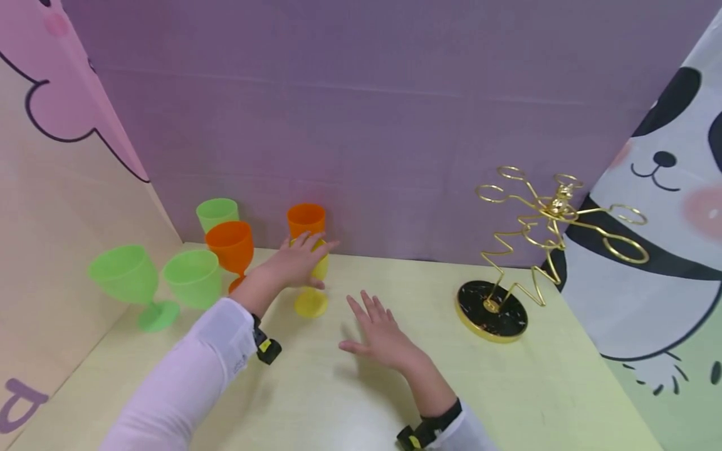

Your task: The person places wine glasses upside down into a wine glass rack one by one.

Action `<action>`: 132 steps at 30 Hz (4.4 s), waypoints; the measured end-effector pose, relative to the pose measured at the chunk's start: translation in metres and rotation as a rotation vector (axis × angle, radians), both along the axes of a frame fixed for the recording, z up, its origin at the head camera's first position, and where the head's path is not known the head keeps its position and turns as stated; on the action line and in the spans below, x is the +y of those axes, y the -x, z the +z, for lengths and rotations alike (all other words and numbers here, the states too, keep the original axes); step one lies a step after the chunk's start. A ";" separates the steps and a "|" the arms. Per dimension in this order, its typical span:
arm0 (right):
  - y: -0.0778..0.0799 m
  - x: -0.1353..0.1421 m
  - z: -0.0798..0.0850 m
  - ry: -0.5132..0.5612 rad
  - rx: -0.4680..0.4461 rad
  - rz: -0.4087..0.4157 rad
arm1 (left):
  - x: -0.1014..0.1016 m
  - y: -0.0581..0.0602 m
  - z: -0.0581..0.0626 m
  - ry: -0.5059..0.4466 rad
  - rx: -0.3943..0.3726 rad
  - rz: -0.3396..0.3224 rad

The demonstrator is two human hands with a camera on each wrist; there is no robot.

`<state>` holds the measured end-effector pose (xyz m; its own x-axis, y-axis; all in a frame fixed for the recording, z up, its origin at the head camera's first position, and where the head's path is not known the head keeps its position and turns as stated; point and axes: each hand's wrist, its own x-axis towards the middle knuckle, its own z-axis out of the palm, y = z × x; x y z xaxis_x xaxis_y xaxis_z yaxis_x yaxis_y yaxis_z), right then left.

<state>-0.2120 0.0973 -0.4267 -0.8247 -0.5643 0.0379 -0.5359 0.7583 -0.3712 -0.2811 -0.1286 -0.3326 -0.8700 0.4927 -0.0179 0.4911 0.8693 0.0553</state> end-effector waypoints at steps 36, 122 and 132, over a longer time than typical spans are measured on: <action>0.001 -0.015 -0.001 0.348 -0.150 -0.014 | 0.002 -0.016 -0.004 -0.523 0.336 0.299; -0.013 -0.006 0.057 1.071 -0.151 0.167 | 0.066 -0.093 -0.059 -1.974 -0.828 0.332; -0.012 -0.007 0.058 1.047 -0.109 0.187 | 0.067 -0.091 -0.059 -1.979 -0.829 0.332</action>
